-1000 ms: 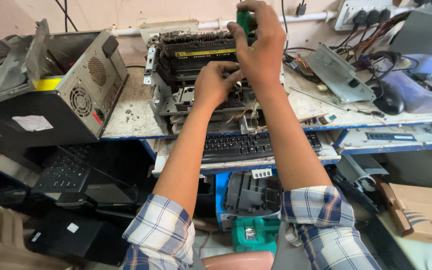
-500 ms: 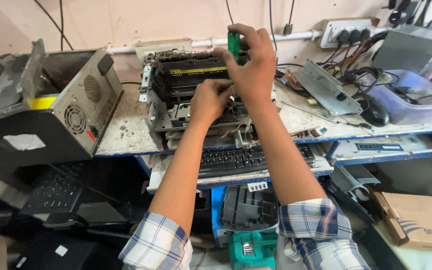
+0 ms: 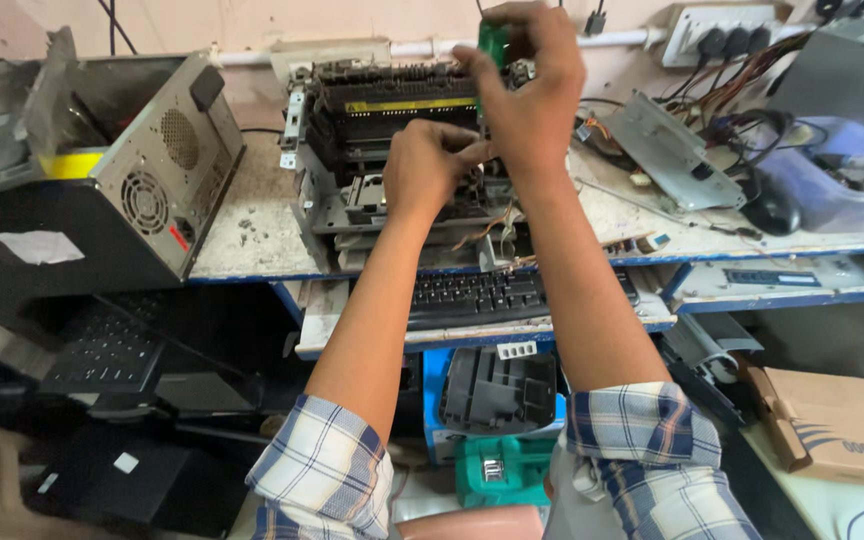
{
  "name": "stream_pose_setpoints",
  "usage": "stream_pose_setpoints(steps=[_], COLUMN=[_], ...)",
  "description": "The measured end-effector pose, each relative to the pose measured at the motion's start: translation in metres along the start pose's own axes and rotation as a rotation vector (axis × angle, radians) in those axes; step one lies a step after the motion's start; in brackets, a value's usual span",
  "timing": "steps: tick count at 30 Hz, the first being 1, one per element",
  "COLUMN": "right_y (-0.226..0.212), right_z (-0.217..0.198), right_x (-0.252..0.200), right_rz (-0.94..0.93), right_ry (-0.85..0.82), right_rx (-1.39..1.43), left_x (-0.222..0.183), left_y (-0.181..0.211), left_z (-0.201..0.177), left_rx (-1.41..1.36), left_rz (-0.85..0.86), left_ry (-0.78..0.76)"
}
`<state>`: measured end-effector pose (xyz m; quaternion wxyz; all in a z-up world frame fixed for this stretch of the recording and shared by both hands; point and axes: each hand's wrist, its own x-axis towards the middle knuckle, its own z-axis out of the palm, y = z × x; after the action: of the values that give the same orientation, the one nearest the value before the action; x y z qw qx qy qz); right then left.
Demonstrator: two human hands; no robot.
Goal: The person uses a screwdriver to loosen screws and remove a metal component from a disassembled printer. They then hold and inspect the removed part.
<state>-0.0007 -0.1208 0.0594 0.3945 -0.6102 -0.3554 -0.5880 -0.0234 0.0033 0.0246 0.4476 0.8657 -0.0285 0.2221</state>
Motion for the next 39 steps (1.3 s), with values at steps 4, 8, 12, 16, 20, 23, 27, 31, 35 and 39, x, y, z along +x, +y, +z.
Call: stream_pose_setpoints(steps=[4,8,12,16,20,23,27,31,35,39], right_y=[0.021,0.042,0.038,0.033,0.042,0.039,0.033,0.051,0.059,0.05], right_z=[0.002,0.012,0.009,0.006,0.01,0.01,0.005,0.007,0.007,-0.002], right_x=[-0.01,-0.015,-0.015,-0.017,-0.018,-0.016,-0.016,-0.025,-0.022,-0.021], right_rz=[0.148,0.428,0.279,0.031,0.207,0.209,0.119,0.139,0.647,0.113], right_ry=[-0.059,-0.091,-0.07,0.004,-0.093,-0.076,-0.055,-0.069,-0.202,-0.035], right_rx=[0.061,0.394,0.18,-0.159,0.087,0.092,-0.17,-0.096,0.02,-0.055], left_x=[0.009,0.016,0.008,0.006,0.014,0.016,0.013,0.015,0.017,0.012], left_y=[-0.016,-0.024,-0.01,-0.004,-0.016,-0.019,-0.014,-0.021,-0.023,-0.013], left_z=[0.011,0.017,0.01,0.008,0.017,0.018,0.015,0.021,0.023,0.016], left_rx=[0.003,-0.121,-0.026,0.023,-0.034,-0.05,-0.049,-0.09,-0.232,-0.052], left_rz=[0.217,0.26,0.153,0.095,0.34,0.334,0.167,0.303,0.352,0.157], left_ry=[0.031,-0.049,-0.009,-0.002,0.016,0.015,0.011,0.015,-0.023,0.011])
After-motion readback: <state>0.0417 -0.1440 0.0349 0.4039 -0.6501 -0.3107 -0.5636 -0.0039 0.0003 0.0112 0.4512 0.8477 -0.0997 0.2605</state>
